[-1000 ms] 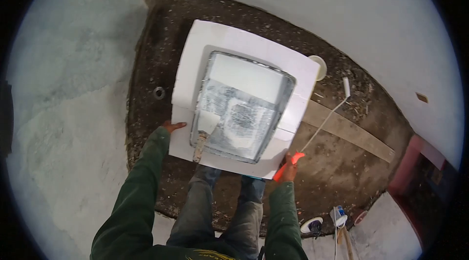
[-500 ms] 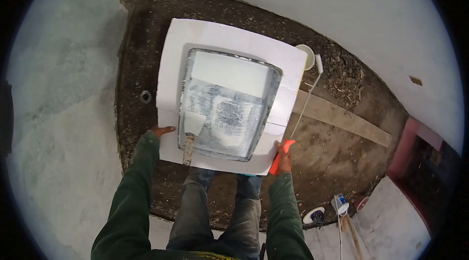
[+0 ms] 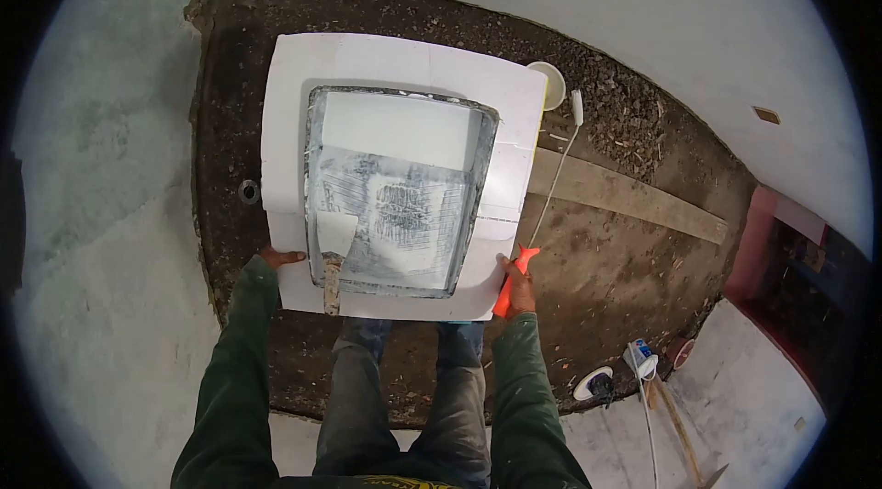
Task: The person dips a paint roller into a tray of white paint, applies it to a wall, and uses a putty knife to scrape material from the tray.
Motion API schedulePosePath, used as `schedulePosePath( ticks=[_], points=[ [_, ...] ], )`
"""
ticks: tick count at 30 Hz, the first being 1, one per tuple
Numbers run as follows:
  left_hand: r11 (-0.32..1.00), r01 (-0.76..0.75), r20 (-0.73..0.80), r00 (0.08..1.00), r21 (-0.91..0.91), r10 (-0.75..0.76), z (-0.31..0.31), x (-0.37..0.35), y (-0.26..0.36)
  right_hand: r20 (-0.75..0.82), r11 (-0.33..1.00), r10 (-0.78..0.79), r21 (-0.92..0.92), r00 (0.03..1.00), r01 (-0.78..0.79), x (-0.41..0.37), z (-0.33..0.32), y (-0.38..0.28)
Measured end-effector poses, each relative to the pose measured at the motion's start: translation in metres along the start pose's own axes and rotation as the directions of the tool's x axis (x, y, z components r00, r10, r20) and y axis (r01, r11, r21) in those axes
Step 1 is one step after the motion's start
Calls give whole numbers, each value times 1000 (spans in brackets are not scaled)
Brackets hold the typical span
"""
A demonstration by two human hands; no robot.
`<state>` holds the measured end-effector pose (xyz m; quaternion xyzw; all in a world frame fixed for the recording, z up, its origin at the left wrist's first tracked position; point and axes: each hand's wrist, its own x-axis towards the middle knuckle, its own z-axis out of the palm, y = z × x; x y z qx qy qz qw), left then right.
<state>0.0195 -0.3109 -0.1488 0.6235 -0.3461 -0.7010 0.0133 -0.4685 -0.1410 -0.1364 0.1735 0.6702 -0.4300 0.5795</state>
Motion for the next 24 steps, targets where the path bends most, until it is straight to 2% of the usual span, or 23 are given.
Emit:
schedulePosePath(
  ticks=[4,6,10,12,13,16,18,19,21,24],
  points=[
    [991,-91,40,995,-102,96,-7,10,-24,-25,998,-63,-3,998,63,3,-5,9],
    [1000,-26,46,999,4,26,-7,4,-13,-38,997,-81,3,996,81,2,-2,10],
    [999,13,45,999,-48,-11,4,-10,16,-43,996,-86,-31,995,85,-3,1,6],
    [981,189,55,981,-45,-187,2,-11,23,-34,997,-73,-30,997,72,-4,-2,7],
    [980,192,56,980,-45,-189,0,-9,18,-25,997,-78,-23,997,77,-4,-2,7],
    [991,129,35,991,-42,-128,-10,3,-16,-13,997,-79,-23,997,79,-1,-5,10],
    [998,-25,48,999,57,22,-12,11,-29,-17,996,-80,-30,997,79,-1,-4,10],
    [998,-25,51,998,58,22,-14,13,-35,-37,993,-122,-16,992,121,-1,-2,13],
    [999,-17,69,997,-51,20,-6,3,-19,-61,987,-162,-3,985,162,-2,1,16],
    [1000,-2,28,1000,4,2,1,-10,2,-86,978,-210,-27,974,209,-2,5,18]
  ],
)
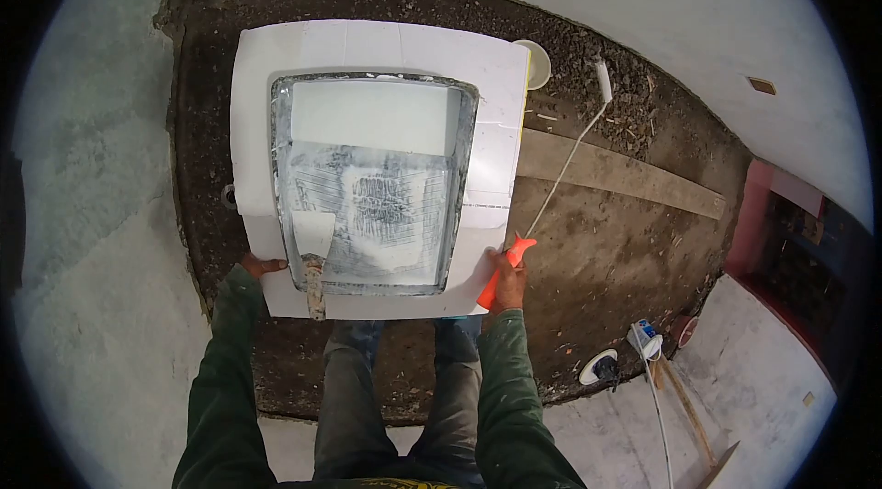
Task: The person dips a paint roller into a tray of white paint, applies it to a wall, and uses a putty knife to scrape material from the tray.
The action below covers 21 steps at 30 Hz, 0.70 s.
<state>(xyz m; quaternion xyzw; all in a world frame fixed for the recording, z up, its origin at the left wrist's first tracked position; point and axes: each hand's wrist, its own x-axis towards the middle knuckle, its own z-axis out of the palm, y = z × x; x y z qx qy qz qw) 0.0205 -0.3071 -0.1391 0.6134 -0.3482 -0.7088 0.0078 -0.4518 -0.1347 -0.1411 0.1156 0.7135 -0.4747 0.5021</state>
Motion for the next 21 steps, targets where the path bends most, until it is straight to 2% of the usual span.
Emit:
schedulePosePath(
  ticks=[4,6,10,13,15,18,21],
  points=[
    [999,-48,8,999,24,48,-1,-1,-6,-36,1000,-23,-5,999,22,-4,3,-4],
    [992,-122,-12,992,-15,122,6,-9,7,-26,1000,-22,-7,999,22,-3,5,-6],
    [994,-95,8,996,55,94,-3,-6,-17,-47,1000,4,-11,999,-5,0,2,-3],
    [991,-123,-17,992,43,123,6,-18,4,-42,1000,19,-5,999,-20,1,-1,-2],
    [999,-47,1,999,6,47,8,-20,9,-38,999,32,3,999,-32,2,0,-3],
    [998,-51,-16,999,-48,50,16,-24,20,-23,1000,20,5,1000,-20,-3,3,-9],
    [994,-111,22,994,-3,111,11,-19,14,-39,1000,-10,8,999,10,-5,4,-10]
  ],
)
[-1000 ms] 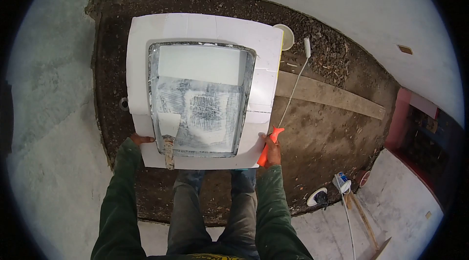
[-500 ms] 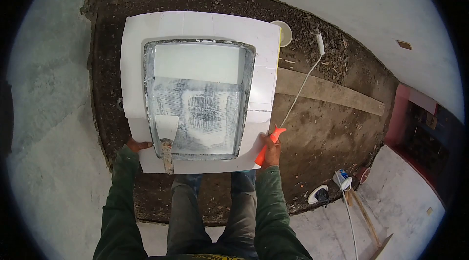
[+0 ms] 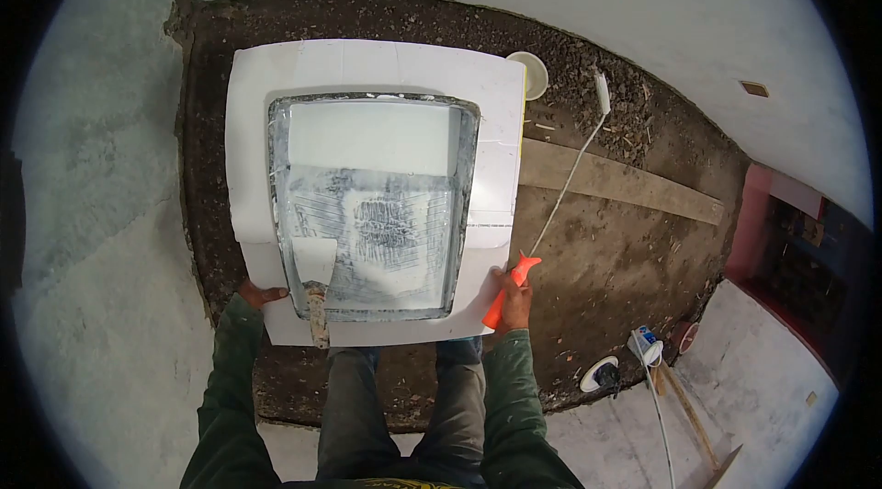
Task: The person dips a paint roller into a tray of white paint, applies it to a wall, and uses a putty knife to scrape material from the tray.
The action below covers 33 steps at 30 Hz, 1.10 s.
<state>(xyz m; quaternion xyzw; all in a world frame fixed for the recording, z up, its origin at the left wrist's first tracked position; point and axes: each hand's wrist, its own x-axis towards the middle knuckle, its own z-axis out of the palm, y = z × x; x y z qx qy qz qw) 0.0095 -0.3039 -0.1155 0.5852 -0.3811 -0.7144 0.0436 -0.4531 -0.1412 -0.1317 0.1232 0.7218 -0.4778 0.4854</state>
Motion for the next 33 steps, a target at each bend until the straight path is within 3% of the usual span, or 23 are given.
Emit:
schedulePosePath(
  ticks=[9,11,13,17,27,30,33],
  points=[
    [995,-83,41,996,53,81,-6,16,-12,-27,995,-95,-38,995,94,-9,4,-5],
    [994,-67,16,998,92,66,-8,13,-2,-16,993,-115,-14,993,115,-15,5,-10],
    [966,-71,3,997,250,73,-10,15,2,15,990,-135,-29,991,135,-10,-2,-5],
    [991,-121,31,992,60,119,-6,18,6,37,985,-167,-33,985,168,-11,-2,-2],
    [996,-81,7,997,40,81,-9,30,-10,58,981,-190,-40,980,192,-3,-9,8],
    [973,-215,45,976,86,211,-12,36,-14,55,974,-195,-102,979,200,-15,-3,1],
    [978,-207,17,978,30,207,-11,36,-15,86,974,-216,-52,973,221,-4,-7,8]
  ],
)
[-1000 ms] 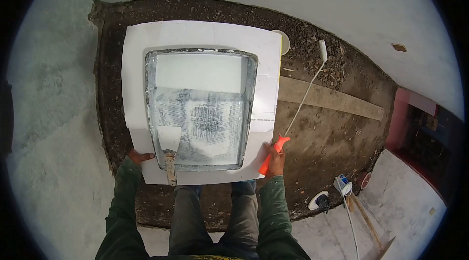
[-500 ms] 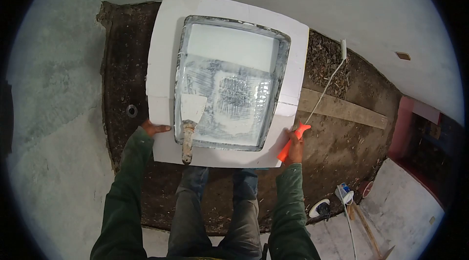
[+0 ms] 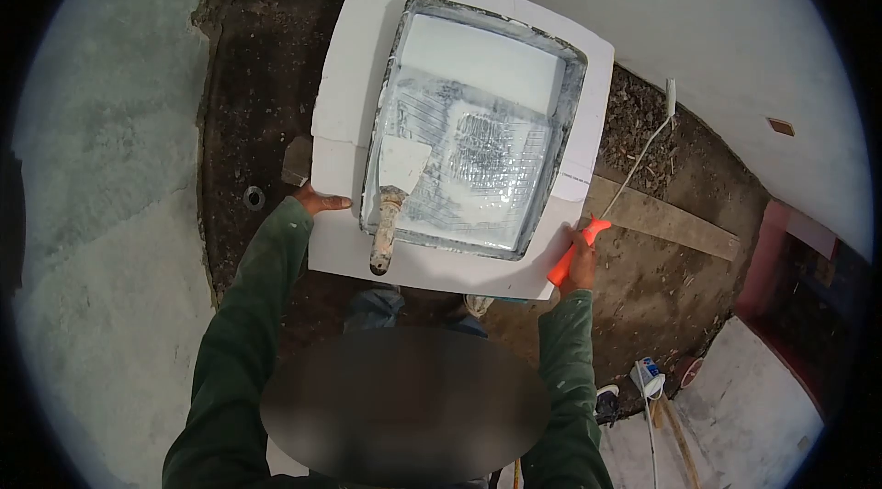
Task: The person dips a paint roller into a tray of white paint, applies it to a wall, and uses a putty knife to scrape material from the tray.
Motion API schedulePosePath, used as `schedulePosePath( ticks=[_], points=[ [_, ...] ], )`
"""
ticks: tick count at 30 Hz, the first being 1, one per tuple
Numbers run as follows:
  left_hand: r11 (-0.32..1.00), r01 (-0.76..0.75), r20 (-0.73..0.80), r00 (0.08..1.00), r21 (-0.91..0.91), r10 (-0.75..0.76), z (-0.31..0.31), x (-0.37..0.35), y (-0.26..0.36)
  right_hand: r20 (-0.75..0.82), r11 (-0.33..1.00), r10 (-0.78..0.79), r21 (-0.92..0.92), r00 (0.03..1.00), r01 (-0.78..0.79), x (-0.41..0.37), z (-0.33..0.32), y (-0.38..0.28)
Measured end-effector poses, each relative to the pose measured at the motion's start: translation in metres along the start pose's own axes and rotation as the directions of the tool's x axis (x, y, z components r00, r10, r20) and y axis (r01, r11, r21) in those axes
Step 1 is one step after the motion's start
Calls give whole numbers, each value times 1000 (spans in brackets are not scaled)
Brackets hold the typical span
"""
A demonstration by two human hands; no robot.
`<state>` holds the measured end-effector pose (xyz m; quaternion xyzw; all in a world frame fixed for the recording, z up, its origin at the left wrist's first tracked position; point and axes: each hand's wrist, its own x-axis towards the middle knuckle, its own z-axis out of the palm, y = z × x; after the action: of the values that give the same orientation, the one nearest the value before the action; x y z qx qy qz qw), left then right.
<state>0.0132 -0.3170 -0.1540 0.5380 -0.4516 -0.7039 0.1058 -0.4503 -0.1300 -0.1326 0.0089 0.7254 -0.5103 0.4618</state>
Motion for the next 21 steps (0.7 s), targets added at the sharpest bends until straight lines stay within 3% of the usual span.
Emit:
schedulePosePath(
  ticks=[6,15,21],
  points=[
    [997,69,19,997,38,-70,-3,3,-4,-9,999,37,2,999,-37,9,-4,6],
    [1000,28,-3,1000,13,-28,3,-3,7,29,999,9,46,1000,-10,5,-4,7],
    [998,64,-8,998,-10,-64,7,-3,4,-34,1000,-25,-9,999,24,15,-9,12]
  ],
)
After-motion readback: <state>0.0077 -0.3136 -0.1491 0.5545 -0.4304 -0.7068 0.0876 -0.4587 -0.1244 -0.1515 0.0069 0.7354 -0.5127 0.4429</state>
